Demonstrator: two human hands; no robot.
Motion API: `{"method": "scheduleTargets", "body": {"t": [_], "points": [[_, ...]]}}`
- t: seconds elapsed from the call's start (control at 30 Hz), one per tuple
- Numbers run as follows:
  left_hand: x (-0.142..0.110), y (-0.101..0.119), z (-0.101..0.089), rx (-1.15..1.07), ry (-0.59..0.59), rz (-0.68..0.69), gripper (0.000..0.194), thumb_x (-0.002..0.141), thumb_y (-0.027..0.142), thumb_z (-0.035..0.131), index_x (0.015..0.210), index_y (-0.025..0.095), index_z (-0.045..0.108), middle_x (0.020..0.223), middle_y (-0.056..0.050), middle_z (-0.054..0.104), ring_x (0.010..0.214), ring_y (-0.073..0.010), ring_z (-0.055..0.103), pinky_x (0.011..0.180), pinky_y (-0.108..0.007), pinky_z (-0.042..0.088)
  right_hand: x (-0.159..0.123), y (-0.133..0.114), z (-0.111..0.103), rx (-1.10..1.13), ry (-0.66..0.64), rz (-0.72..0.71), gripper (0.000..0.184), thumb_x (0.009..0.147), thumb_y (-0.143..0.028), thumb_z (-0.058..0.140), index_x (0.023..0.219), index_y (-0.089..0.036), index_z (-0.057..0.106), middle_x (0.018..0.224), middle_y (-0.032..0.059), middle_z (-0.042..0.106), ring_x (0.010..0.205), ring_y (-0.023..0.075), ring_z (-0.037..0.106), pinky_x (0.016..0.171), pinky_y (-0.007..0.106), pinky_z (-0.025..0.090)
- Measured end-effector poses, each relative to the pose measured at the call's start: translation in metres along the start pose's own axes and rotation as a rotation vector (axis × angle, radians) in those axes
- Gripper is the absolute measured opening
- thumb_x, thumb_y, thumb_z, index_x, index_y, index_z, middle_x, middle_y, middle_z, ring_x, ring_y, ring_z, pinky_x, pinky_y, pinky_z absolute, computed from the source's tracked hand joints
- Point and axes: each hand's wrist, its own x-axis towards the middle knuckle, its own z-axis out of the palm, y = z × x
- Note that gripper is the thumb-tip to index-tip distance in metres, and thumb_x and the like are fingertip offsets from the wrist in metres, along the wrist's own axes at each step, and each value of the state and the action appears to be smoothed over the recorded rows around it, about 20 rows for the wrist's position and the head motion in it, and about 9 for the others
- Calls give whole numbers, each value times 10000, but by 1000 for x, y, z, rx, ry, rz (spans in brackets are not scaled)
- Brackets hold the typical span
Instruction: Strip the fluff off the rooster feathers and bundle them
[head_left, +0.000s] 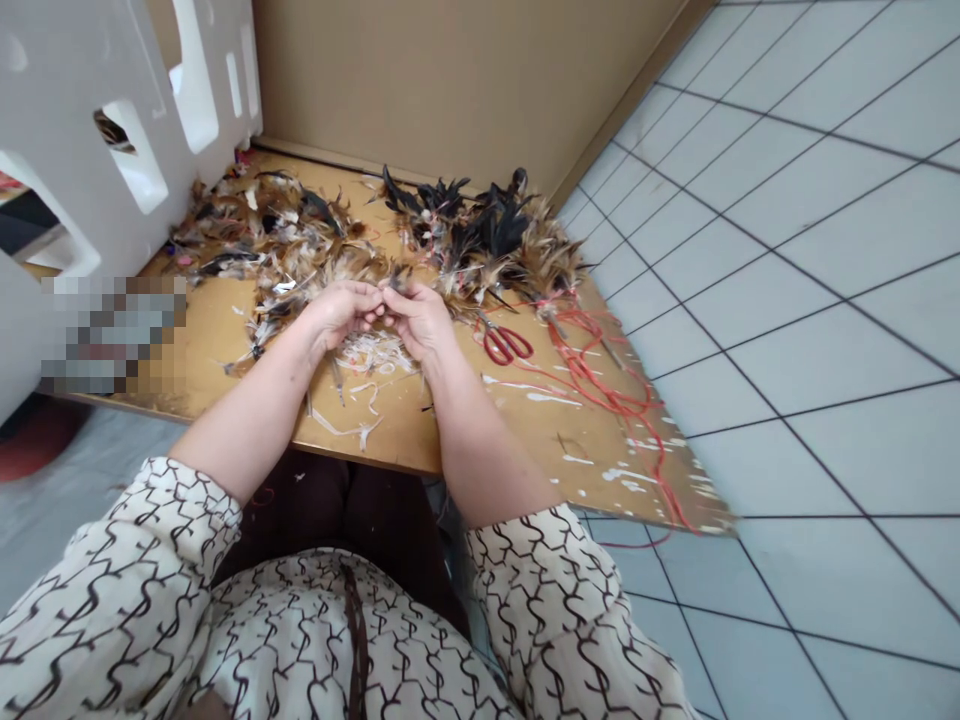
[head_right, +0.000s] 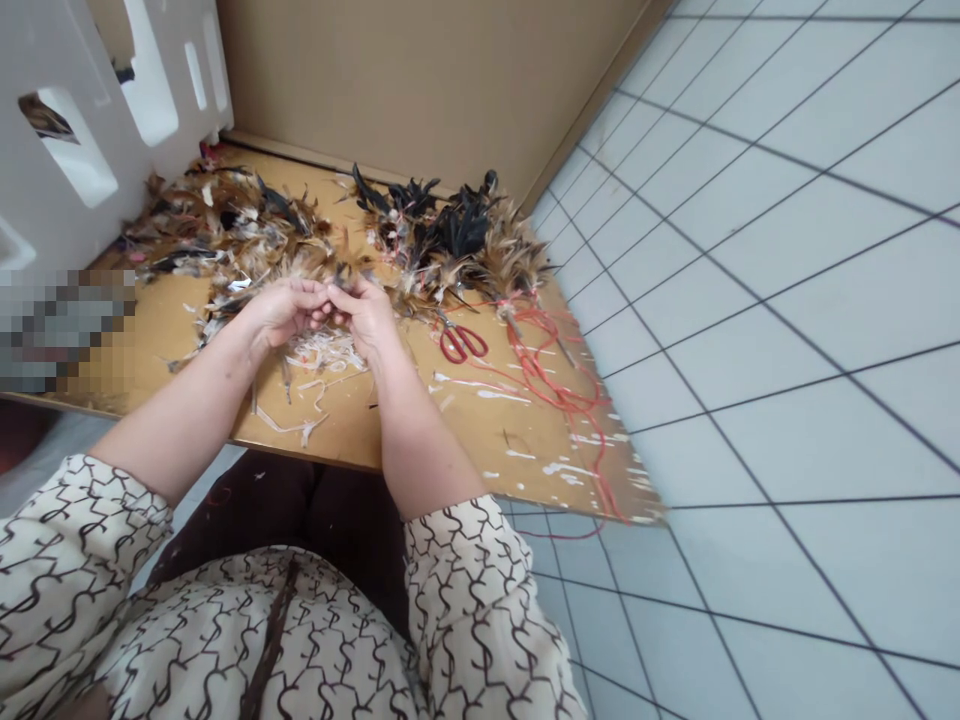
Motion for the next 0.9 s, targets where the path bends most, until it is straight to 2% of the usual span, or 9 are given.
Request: {"method": "scheduleTargets", "body": {"t": [0.1,0.17,0.23,0.37,0.47,0.57,0.73,0.9], "points": [[0,0,1,44,-23,7,217,692,38,561,483,97,566,436,-25,555,384,-35,428,386,-137,333,1,2,1,7,26,-21,223,547,-187,790,594,-159,574,489,-62,556,456,43,476,440,175,345],[0,2,0,85,20,41,175,672,46,574,506,100,574,458,-21,567,388,-41,432,394,-149,335,3,3,0,5,66,-32,222,572,-173,773,573,-160,551,489,-66,542,457,39,461,443,177,342],[-1,6,-4,120,144,126,125,647,51,585,538,112,579,465,7,553,392,-43,428,411,-161,340,6,2,-4,24,134,-35,224,604,-146,747,573,-164,526,490,-74,522,454,35,434,437,176,332],[2,16,-21,253,494,380,112,621,58,577,548,138,550,439,61,461,408,-32,361,438,-158,302,11,-2,-13,79,260,-12,261,653,-109,706,575,-174,465,494,-83,488,451,34,388,433,176,328],[6,18,-33,379,594,426,104,603,63,579,552,147,544,467,63,458,453,-39,360,468,-160,301,12,-4,-15,87,280,20,248,671,-99,687,596,-178,464,500,-80,483,467,40,392,436,174,334],[8,14,-38,524,536,425,78,592,91,605,575,155,566,510,47,483,517,-66,402,514,-178,324,9,-4,-13,79,264,45,246,679,-100,681,598,-178,461,494,-79,480,453,35,380,425,167,332],[8,7,-37,825,421,513,72,587,106,614,621,169,619,611,7,510,657,-132,480,686,-250,391,8,-2,-9,58,216,50,288,680,-92,686,579,-175,430,491,-74,494,433,26,368,405,153,315],[11,-1,-37,1127,267,517,175,556,58,573,652,187,643,697,-49,527,931,-264,528,869,-347,380,7,-2,-9,57,191,59,355,661,-97,713,558,-180,383,487,-74,484,428,28,362,403,161,302]]}}
